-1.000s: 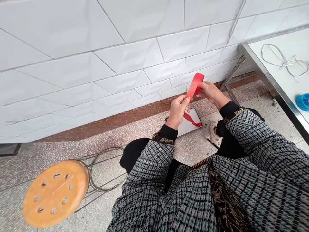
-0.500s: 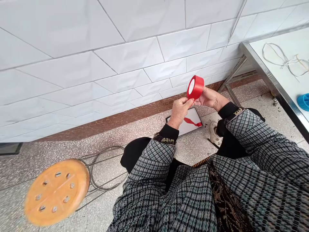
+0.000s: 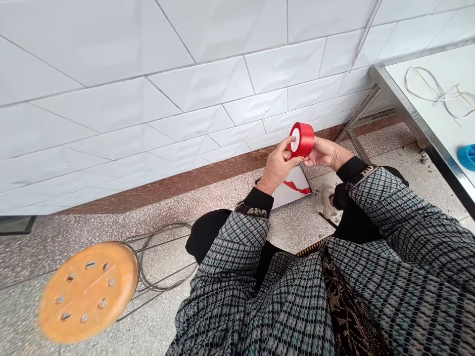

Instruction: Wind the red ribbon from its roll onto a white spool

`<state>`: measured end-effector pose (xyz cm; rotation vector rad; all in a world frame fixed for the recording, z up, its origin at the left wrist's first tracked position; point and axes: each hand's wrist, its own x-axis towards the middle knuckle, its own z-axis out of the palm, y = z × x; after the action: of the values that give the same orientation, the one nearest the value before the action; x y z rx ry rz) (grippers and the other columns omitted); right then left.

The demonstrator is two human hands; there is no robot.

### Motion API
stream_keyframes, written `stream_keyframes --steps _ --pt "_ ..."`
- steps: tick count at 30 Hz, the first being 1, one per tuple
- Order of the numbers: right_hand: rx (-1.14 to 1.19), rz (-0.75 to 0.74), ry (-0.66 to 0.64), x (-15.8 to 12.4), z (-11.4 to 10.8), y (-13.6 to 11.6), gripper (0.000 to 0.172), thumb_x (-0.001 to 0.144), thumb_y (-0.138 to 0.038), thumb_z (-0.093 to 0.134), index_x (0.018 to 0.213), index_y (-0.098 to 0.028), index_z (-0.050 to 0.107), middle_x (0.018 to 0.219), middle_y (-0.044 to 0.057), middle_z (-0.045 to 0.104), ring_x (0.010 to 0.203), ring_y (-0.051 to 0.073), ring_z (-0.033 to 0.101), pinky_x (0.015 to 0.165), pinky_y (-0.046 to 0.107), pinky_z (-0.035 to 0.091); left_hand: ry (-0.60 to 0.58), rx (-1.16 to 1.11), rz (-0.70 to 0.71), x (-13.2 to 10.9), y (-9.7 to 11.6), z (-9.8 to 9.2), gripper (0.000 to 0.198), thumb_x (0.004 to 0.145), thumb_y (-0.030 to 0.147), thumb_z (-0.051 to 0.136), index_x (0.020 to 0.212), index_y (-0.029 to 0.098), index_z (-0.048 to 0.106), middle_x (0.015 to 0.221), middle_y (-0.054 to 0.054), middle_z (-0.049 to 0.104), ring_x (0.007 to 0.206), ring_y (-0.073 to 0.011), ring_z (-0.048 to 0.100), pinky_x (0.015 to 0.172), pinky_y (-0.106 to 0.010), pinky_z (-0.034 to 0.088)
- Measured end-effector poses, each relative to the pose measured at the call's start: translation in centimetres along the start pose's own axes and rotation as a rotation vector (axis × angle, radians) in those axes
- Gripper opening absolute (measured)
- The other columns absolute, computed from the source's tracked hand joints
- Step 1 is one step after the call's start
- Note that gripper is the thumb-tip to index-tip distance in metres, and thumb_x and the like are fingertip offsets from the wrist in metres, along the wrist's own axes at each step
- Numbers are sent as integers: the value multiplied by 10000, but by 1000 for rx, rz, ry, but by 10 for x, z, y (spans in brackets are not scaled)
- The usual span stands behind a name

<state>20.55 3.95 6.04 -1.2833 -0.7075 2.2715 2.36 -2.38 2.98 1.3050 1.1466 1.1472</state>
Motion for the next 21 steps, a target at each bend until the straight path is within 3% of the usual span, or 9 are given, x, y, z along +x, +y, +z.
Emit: stream_keyframes --steps 3,7,13,17,21 --pt "-47 -17 -2 -3 3 2 282 1211 -336 602 1037 -174 755 815 84 838 631 174 770 572 226 652 -35 -65 -39 2 -1 -4 511 804 140 921 1271 236 735 561 145 437 459 -72 373 485 -237 330" --pt "-183 -174 -25 -4 4 3 174 1115 -359 783 1135 -187 763 931 88 868 779 212 812 673 278 699 -100 -191 -113 3 -4 -7 551 827 236 933 1321 245 690 573 125 534 400 -73 393 420 -237 309" --pt "-423 -509 50 -2 -3 2 346 923 -271 949 1206 -220 757 1038 9 831 1035 235 790 873 297 687 -173 -280 -171 1 -3 -16 613 793 321 960 1324 236 666 607 119 594 374 -44 352 395 -219 305" --pt "-547 -589 131 3 -10 3 345 863 -236 947 1160 -214 773 976 17 804 1070 275 769 853 314 679 -180 -272 -207 -1 1 -16 629 791 332 978 1335 224 679 631 111 607 395 -34 353 400 -211 318" --pt "-474 -579 218 11 -15 1 236 951 -297 846 1172 -261 775 903 4 795 944 229 757 725 266 676 -29 -274 -198 -2 2 -4 502 893 402 922 1307 242 688 611 130 539 399 -47 319 391 -215 341"
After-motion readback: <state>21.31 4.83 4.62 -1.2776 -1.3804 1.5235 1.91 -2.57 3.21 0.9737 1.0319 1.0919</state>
